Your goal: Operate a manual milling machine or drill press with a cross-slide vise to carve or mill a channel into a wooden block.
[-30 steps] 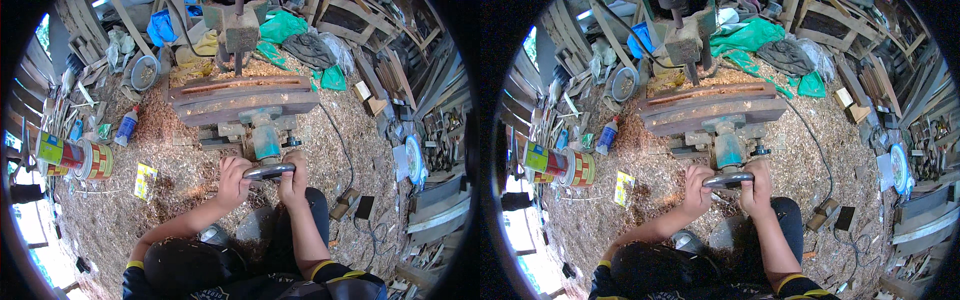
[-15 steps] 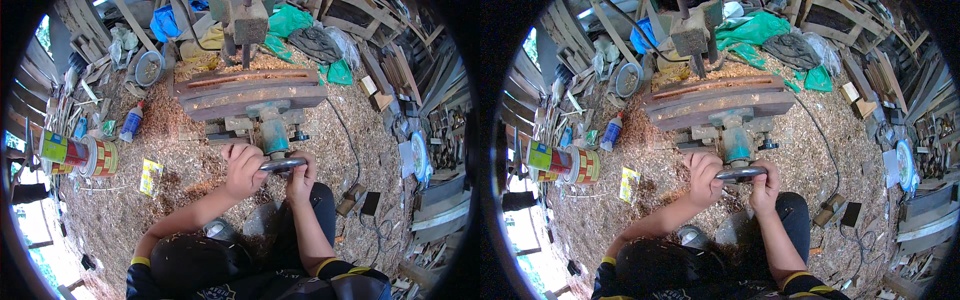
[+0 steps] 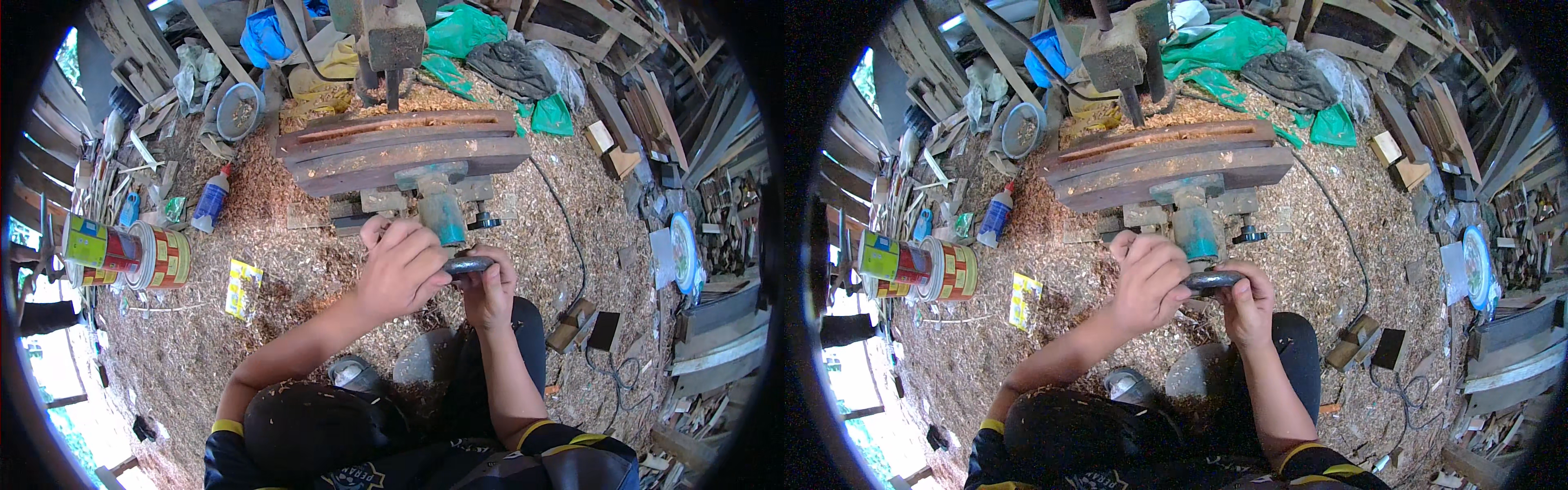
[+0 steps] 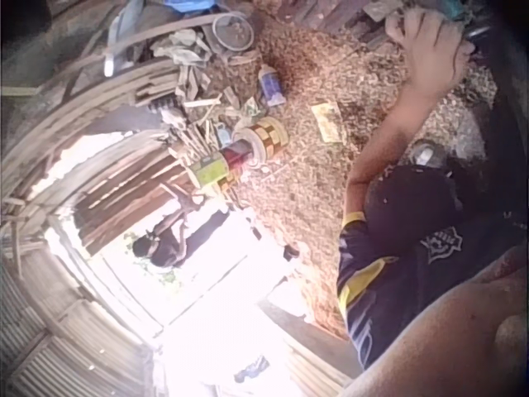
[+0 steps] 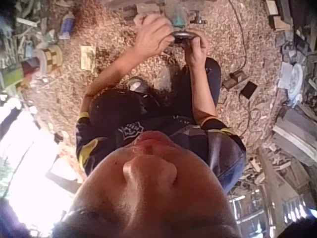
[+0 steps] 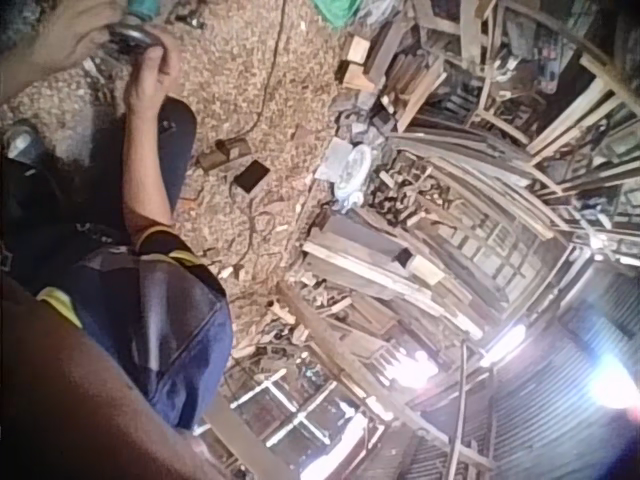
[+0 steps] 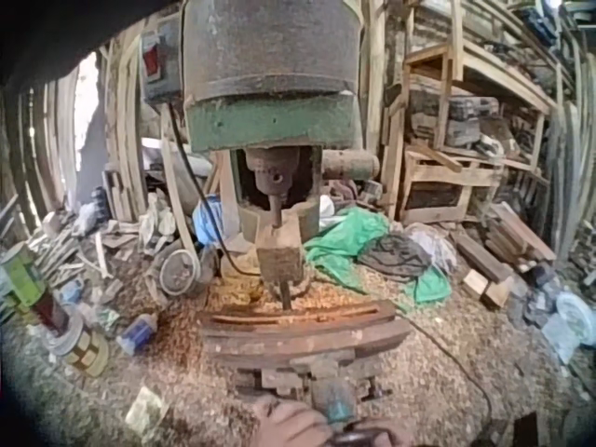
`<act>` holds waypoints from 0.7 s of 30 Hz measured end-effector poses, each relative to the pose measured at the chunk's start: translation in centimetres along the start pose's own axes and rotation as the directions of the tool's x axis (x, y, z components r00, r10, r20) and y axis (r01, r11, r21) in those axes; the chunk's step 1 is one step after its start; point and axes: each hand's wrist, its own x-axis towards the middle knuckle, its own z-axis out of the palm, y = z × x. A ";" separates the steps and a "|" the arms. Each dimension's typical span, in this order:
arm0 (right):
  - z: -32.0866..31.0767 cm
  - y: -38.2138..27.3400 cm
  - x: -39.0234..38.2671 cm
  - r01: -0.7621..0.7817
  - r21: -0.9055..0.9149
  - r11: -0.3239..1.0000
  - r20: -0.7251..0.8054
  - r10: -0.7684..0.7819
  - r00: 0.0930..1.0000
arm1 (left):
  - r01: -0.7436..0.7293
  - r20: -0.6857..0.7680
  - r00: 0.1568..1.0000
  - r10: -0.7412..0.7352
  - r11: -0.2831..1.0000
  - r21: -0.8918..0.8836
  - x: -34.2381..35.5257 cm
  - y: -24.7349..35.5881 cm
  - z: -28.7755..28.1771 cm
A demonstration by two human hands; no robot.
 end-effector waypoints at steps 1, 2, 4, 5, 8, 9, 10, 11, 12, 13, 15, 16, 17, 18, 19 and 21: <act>0.0 -0.2 0.1 0.014 -0.065 0.998 0.006 -0.014 1.000 | 0.009 -0.042 0.999 -0.011 0.998 -0.069 -0.4 -0.2 0.7; 0.0 -0.2 0.0 0.023 -0.130 0.991 0.010 -0.022 1.000 | 0.011 -0.041 0.999 -0.014 0.997 -0.070 -1.4 -0.8 1.5; 1.5 -2.7 1.3 0.089 -0.342 0.935 0.129 -0.048 0.991 | 0.013 -0.179 0.982 -0.055 0.974 -0.225 -3.1 -1.9 2.6; 2.1 -4.1 1.9 0.177 -0.535 0.826 0.241 -0.052 0.969 | 0.013 -0.178 0.982 -0.055 0.974 -0.226 -3.4 -1.9 3.0; 1.9 -4.7 2.0 0.131 -0.548 0.826 0.257 0.017 0.966 | -0.002 -0.268 0.962 -0.048 0.984 -0.181 -3.8 -2.2 3.4; 1.5 -4.4 1.9 0.133 -0.546 0.827 0.262 0.017 0.965 | -0.004 -0.267 0.962 -0.047 0.982 -0.187 -3.1 -2.2 2.8; 1.0 -3.7 1.5 0.133 -0.549 0.825 0.258 0.016 0.966 | -0.021 -0.174 0.985 -0.004 0.990 -0.141 -2.4 -2.2 1.8; 0.5 -2.5 0.8 0.030 -0.329 0.944 0.143 0.018 0.990 | -0.044 -0.079 0.996 0.037 0.995 -0.094 -1.4 -2.0 0.9; 0.1 -1.4 0.3 -0.054 -0.071 0.996 0.031 0.056 0.998 | -0.042 -0.076 0.997 0.035 0.995 -0.092 -0.3 -1.4 0.1; -0.3 -0.8 0.2 -0.055 -0.068 0.996 0.030 0.058 0.998 | -0.046 -0.021 0.999 0.045 0.997 -0.055 1.0 -0.7 -0.6; -0.3 -0.3 -0.1 -0.031 0.043 0.999 0.046 0.029 0.999 | -0.049 0.034 0.998 0.049 0.999 -0.018 1.8 -0.2 -0.7; -0.2 -0.3 -0.2 -0.058 0.095 0.994 0.010 0.057 0.998 | -0.026 0.071 0.997 0.029 0.999 -0.046 2.0 0.0 -0.5; -0.3 -0.3 -0.2 -0.056 0.095 0.994 0.011 0.055 0.998 | -0.005 0.108 0.994 0.013 0.998 -0.069 2.2 -0.1 -0.4; -0.6 -0.4 -0.2 -0.067 0.071 0.995 0.021 0.066 0.998 | -0.008 0.107 0.994 0.015 0.998 -0.069 1.9 -0.1 -0.2; -0.7 -0.6 -0.2 -0.078 0.046 0.996 0.031 0.076 0.997 | -0.005 0.034 0.999 0.008 0.995 -0.099 1.4 -0.2 0.3; 1.1 -1.6 0.1 -0.047 -0.114 0.992 0.014 0.049 0.999 | 0.006 -0.030 1.000 -0.009 0.994 -0.113 -0.3 -0.9 1.1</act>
